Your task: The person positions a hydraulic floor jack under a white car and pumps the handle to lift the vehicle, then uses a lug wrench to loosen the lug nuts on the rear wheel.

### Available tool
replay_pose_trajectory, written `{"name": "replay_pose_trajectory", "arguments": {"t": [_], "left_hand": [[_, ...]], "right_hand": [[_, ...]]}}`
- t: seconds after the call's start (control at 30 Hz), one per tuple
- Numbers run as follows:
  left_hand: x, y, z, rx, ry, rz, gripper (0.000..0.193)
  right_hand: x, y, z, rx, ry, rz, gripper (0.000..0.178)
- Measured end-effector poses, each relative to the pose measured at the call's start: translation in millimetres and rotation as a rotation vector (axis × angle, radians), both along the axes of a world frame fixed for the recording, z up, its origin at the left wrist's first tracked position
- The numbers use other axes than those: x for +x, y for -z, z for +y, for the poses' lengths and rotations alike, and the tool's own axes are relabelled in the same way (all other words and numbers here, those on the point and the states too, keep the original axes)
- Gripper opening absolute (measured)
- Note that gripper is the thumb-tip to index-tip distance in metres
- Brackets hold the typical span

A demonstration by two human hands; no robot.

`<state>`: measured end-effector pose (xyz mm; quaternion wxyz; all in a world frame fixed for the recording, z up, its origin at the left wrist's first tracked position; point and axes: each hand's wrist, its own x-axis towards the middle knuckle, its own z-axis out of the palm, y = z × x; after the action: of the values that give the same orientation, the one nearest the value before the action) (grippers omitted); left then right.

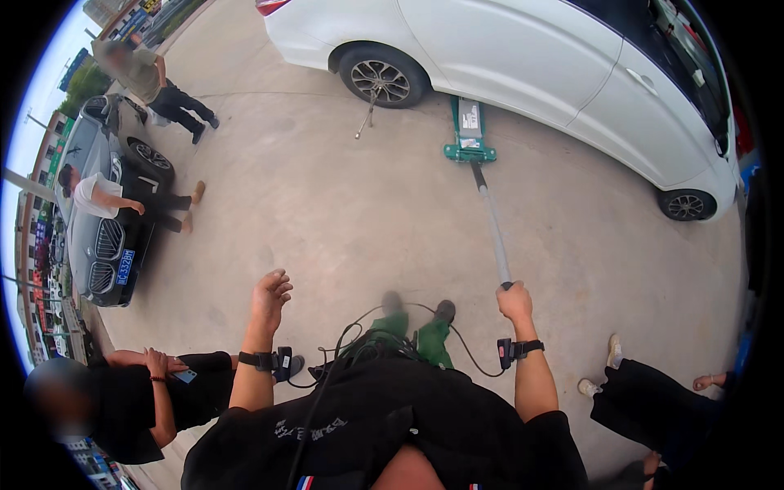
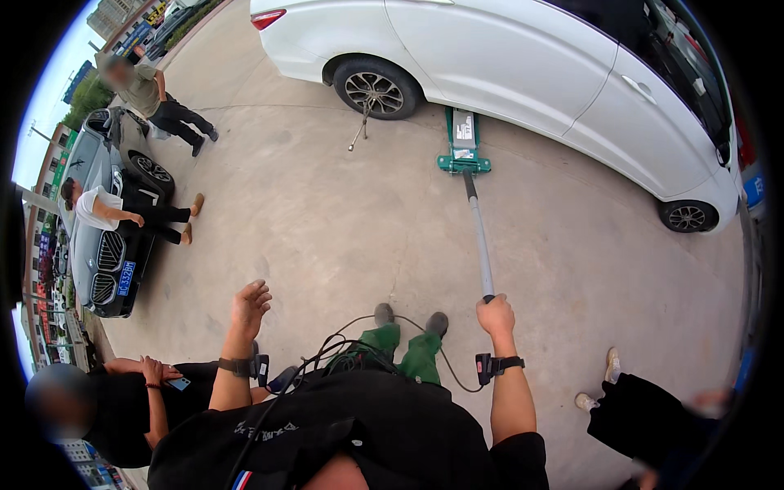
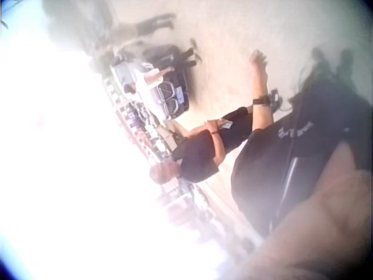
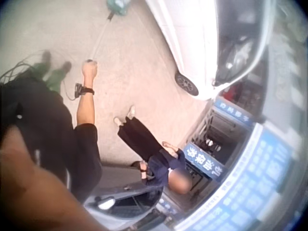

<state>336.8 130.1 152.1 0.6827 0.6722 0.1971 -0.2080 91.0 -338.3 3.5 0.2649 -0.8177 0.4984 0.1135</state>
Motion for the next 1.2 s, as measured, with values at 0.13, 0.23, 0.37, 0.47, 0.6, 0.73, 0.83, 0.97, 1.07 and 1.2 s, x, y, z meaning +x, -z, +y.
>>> {"name": "replay_pose_trajectory", "arguments": {"t": [0.13,0.23,0.37,0.47,0.6,0.73,0.83,0.97,1.07,1.2], "left_hand": [[-7,-1,28,-0.002,-0.050,-0.039,0.043],[-22,-13,40,0.017,-0.115,-0.102,0.044],[-35,14,75,0.003,-0.312,-0.051,0.046],[-25,27,66,-0.044,-0.292,0.001,0.047],[-8,20,20,-0.093,-0.187,-0.012,0.047],[1,5,19,-0.071,-0.039,0.001,0.048],[2,-15,-5,0.002,-0.126,-0.035,0.028],[0,-26,-6,-0.006,-0.143,-0.084,0.027],[-7,-37,1,0.008,-0.157,-0.094,0.027],[-12,-25,19,-0.006,-0.271,-0.095,0.028]], "right_hand": [[-88,115,75,0.157,0.029,0.192,0.049],[-83,121,69,0.213,0.058,0.177,0.049],[-10,13,8,0.413,0.029,0.094,0.027],[74,-91,-65,0.163,-0.156,0.048,0.028],[164,-175,-153,0.248,-0.089,-0.063,0.025],[131,-145,-77,0.018,-0.187,-0.025,0.025],[16,-44,-5,0.075,-0.075,0.101,0.047],[-77,88,63,0.203,-0.014,0.173,0.047],[-60,86,40,0.268,0.010,0.141,0.038],[24,-24,-33,0.384,-0.030,-0.025,0.023]]}}
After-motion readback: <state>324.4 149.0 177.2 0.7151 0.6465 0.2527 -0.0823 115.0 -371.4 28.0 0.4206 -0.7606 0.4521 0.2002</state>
